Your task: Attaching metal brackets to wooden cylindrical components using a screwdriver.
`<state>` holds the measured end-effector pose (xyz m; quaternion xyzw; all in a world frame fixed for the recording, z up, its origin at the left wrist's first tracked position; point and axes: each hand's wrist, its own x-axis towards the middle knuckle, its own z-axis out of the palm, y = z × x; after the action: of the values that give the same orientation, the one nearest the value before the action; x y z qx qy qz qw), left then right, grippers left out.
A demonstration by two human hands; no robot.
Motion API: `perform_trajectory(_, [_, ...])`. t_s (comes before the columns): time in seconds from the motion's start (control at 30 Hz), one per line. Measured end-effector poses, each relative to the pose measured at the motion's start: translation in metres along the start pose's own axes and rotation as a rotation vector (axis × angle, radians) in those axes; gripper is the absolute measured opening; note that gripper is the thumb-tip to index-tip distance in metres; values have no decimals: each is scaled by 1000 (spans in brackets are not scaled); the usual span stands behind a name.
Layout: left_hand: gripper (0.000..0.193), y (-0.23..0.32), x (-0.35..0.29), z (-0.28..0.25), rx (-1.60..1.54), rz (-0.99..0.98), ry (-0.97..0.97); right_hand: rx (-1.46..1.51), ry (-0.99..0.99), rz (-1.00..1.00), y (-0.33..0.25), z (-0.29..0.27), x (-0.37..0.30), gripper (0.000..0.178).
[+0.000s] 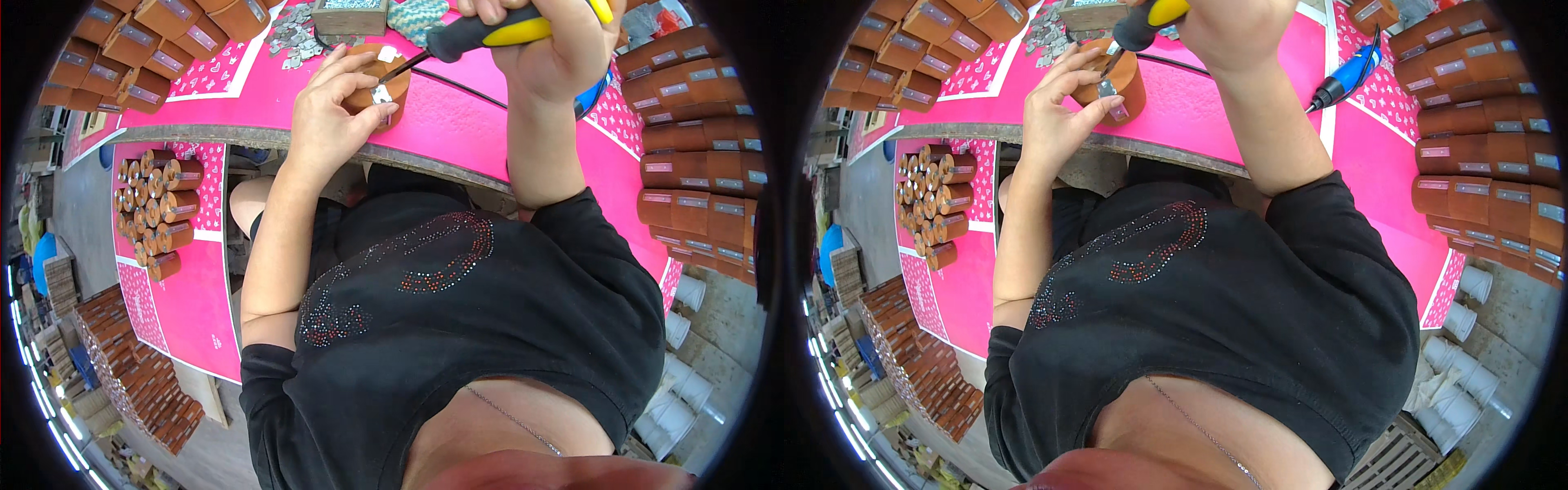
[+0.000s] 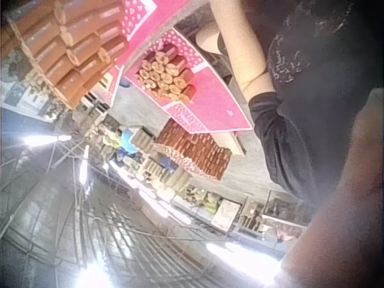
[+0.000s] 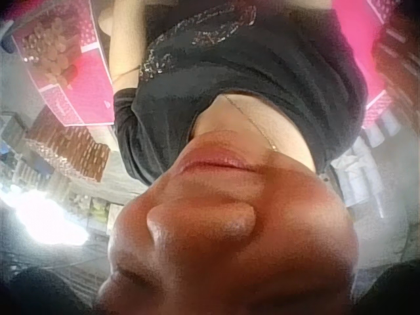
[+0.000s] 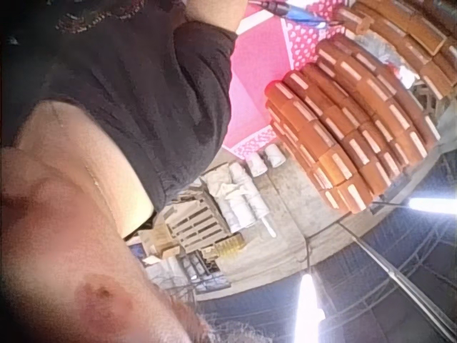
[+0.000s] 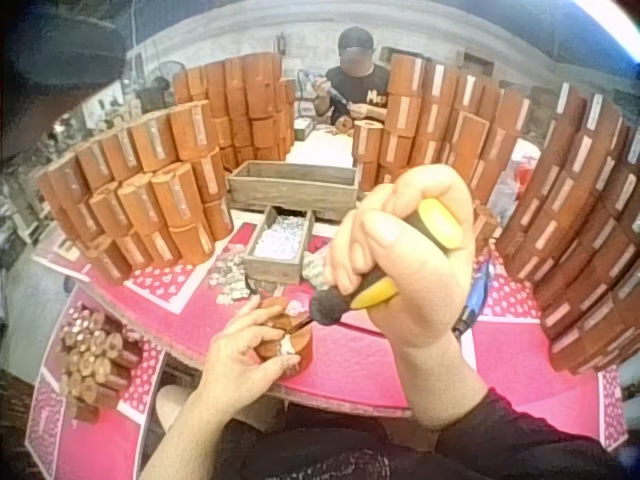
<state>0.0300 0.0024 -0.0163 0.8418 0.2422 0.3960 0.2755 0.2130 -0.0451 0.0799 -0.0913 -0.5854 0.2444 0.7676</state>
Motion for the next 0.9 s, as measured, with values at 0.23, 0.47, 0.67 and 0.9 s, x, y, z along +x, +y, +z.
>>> perform_trajectory(0.23, [26, -4, -1, 1, -20, -74, -8, 16, 38, 68, 15, 7, -3, 14])
perform_trajectory(0.47, [26, -4, 1, 2, -36, -78, -14, 34, 26, 130, 9, 9, 2, 15])
perform_trajectory(0.67, [27, -4, -2, 0, -21, -77, -12, 220, -317, 288, 17, 4, 22, 17])
perform_trajectory(0.9, [34, 0, -3, -4, -55, -90, -28, -65, -231, 416, 16, 32, 25, 14])
